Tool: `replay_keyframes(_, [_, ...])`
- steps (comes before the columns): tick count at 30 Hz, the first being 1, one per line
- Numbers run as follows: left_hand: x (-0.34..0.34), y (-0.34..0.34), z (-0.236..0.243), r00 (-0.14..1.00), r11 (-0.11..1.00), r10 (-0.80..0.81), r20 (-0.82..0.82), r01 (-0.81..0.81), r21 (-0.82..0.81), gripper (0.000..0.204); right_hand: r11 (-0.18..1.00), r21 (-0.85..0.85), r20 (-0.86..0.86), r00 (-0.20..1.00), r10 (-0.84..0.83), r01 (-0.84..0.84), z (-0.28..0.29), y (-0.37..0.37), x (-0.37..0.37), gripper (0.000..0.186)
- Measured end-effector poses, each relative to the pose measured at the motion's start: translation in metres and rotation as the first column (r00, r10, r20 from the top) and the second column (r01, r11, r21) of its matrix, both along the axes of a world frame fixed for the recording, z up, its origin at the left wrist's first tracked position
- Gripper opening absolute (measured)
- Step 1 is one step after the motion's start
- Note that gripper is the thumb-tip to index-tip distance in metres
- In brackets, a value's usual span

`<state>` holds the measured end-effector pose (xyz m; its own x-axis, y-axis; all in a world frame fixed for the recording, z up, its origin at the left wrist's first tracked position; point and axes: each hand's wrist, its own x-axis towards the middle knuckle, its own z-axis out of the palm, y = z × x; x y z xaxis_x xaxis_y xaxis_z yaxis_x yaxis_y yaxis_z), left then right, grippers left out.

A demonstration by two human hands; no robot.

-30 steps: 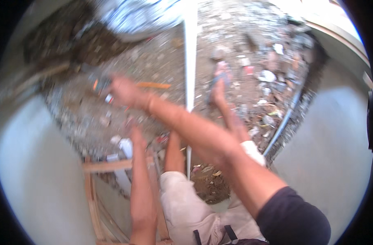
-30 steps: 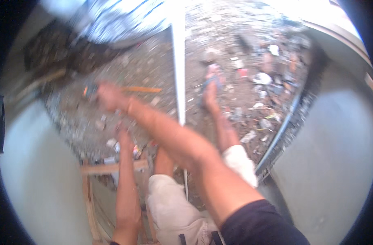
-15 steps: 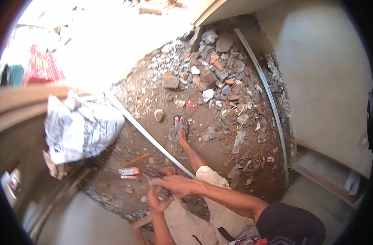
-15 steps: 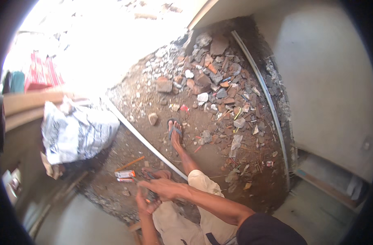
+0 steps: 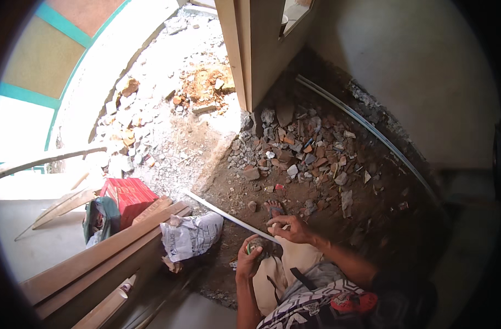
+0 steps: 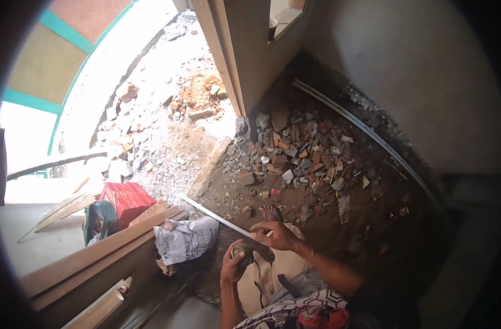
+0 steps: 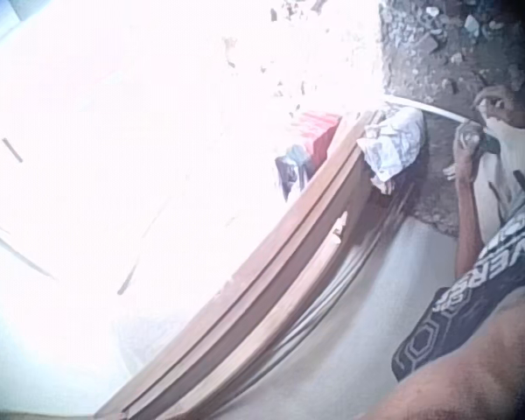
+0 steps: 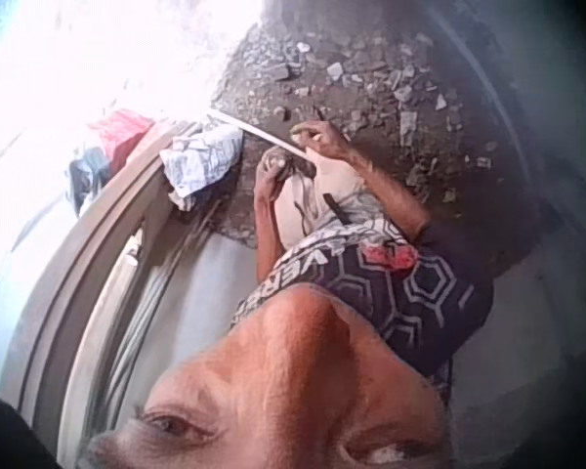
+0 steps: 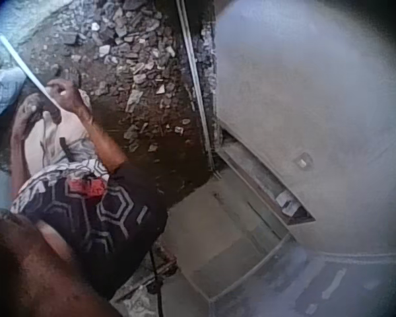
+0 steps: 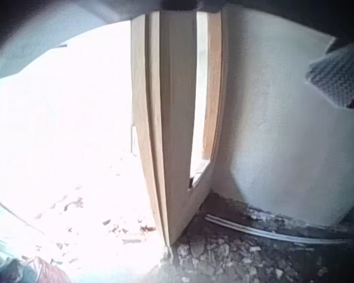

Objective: The person positions and aligns white PVC pipes along a trench in the floor, then applies glue to the pipe ends and joins them to fittings. The person also marks the pipes with a pencil and moves around the construction site to continue the installation.

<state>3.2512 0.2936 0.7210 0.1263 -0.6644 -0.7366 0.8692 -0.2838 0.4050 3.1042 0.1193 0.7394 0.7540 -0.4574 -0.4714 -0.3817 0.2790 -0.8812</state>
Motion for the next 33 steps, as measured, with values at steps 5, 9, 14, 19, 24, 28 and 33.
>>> replay_keyframes(5, [0.031, -0.058, 0.057, 0.676, 0.960, -0.245, 0.695, 0.269, 0.077, 0.035, 0.941, 0.315, -0.108, 0.980, 0.168, -0.126, 0.050, -0.028, 0.038, 0.052])
replay_keyframes(9, [0.057, -0.101, 0.076, 0.251, 0.883, -0.353, 0.901, 0.409, 0.232, 0.049, 0.964, 0.261, -0.044, 0.997, 0.065, -0.051, 0.068, -0.047, 0.073, 0.050])
replay_keyframes(14, [0.113, -0.153, 0.104, 0.361, 0.866, -0.298, 0.884, 0.493, 0.091, 0.059, 0.868, 0.489, 0.143, 0.975, -0.172, 0.082, 0.064, -0.087, 0.114, 0.050])
replay_keyframes(19, [0.202, -0.194, 0.102, 0.924, 0.968, -0.250, 0.290, 0.242, 0.064, 0.062, 0.823, 0.392, 0.162, 0.850, -0.502, 0.411, 0.070, -0.116, 0.183, 0.055])
replay_keyframes(24, [0.303, -0.249, 0.103, 0.911, 0.912, -0.408, 0.059, 0.405, 0.064, 0.079, 0.662, -0.698, 0.130, 0.958, -0.257, 0.273, 0.113, -0.141, 0.298, 0.053])
replay_keyframes(28, [0.363, -0.299, 0.157, 0.889, 0.888, -0.445, -0.110, 0.454, 0.076, 0.077, 0.585, -0.787, 0.142, 0.981, -0.135, 0.194, 0.123, -0.142, 0.355, 0.054])
replay_keyframes(33, [0.429, -0.312, 0.123, 0.938, 0.939, -0.326, -0.117, 0.307, -0.156, 0.041, 0.858, -0.421, 0.213, 0.951, -0.222, 0.295, 0.175, -0.176, 0.405, 0.047])
